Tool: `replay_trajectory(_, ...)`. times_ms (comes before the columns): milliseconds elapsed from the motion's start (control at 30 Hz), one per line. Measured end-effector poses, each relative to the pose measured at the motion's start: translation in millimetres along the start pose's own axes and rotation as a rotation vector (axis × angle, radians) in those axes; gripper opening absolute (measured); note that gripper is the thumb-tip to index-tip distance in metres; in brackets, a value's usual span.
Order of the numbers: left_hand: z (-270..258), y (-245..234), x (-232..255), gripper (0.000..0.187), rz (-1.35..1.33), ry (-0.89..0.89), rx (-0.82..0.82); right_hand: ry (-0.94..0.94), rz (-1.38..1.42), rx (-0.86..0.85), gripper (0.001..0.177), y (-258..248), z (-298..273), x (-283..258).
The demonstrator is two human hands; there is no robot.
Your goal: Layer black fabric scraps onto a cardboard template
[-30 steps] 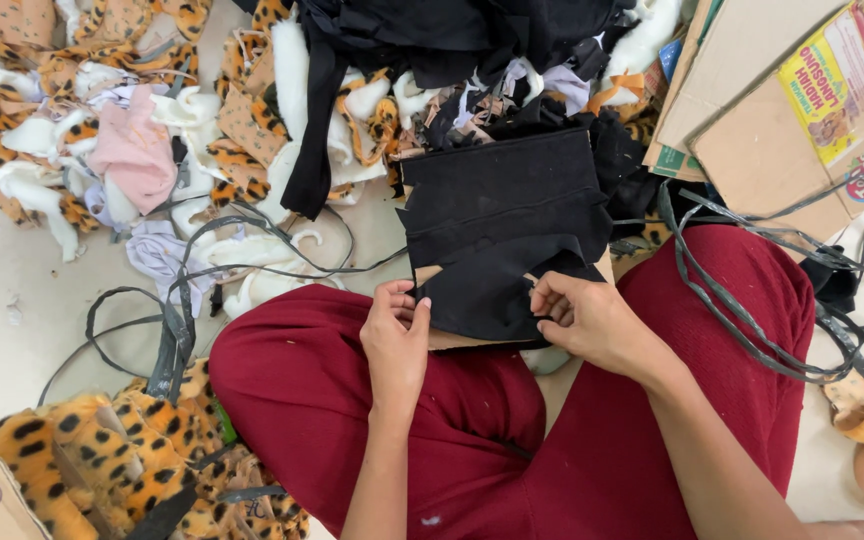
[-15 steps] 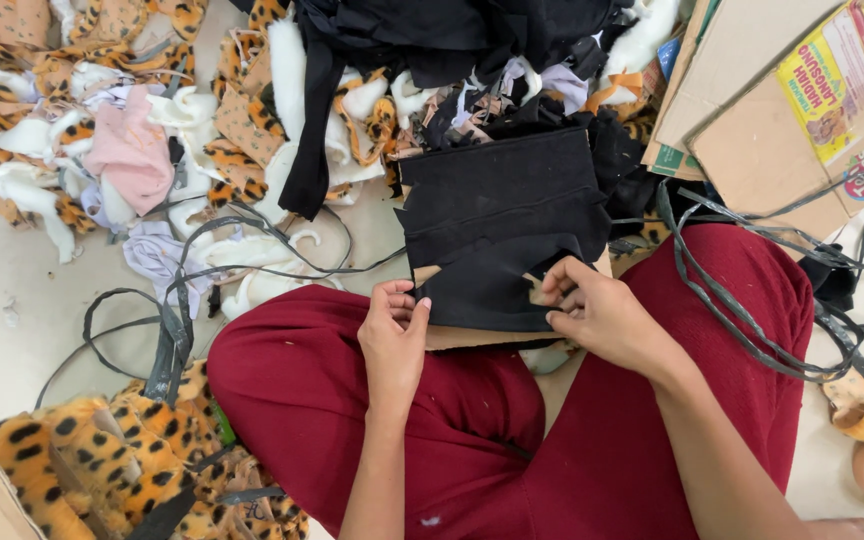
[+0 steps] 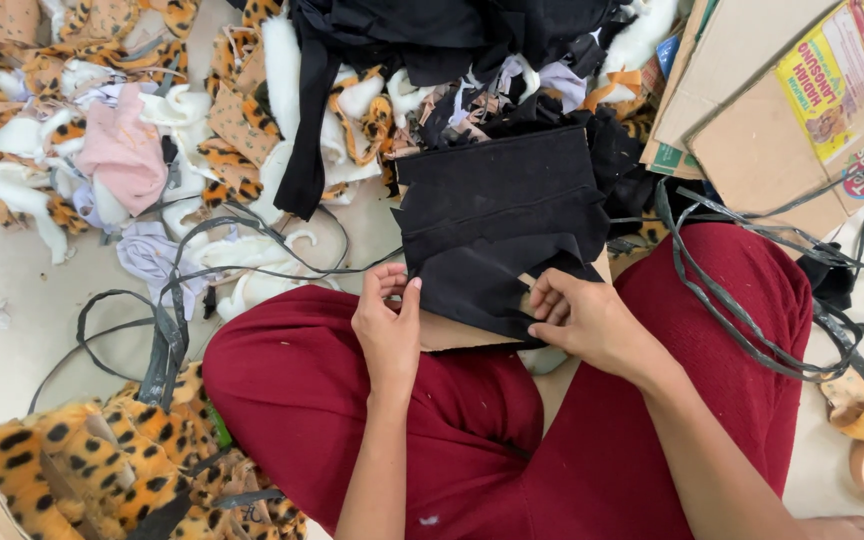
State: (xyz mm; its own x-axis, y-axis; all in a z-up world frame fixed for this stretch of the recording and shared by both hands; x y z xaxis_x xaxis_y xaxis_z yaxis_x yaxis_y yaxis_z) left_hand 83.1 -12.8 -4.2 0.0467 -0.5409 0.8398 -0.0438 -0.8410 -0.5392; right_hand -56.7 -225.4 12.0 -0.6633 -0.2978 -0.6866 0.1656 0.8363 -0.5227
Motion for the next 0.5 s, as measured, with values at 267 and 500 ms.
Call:
replay_trajectory(267,2.1,-1.8,0.6,0.02,0.001,0.002,0.018,0.018,0.041,-0.052,0.023,-1.9,-4.1,-11.5)
replay_trajectory(500,1.5,2.0,3.4,0.024,-0.016,0.098,0.054,-0.083,-0.049,0.062,0.026,0.3,3.8,-2.3)
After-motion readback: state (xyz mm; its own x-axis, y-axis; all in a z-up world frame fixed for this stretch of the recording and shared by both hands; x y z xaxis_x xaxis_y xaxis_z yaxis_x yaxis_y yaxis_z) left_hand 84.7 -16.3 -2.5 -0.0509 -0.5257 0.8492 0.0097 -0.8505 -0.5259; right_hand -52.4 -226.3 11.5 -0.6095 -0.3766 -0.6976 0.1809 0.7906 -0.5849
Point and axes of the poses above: each hand's wrist, its own z-axis towards the middle knuckle, its own y-axis out of the palm, x = y × z, the point moved 7 cm from there along z, towards the middle knuckle, and after that the axes turned 12 degrees about x, right-handed, at the moved point
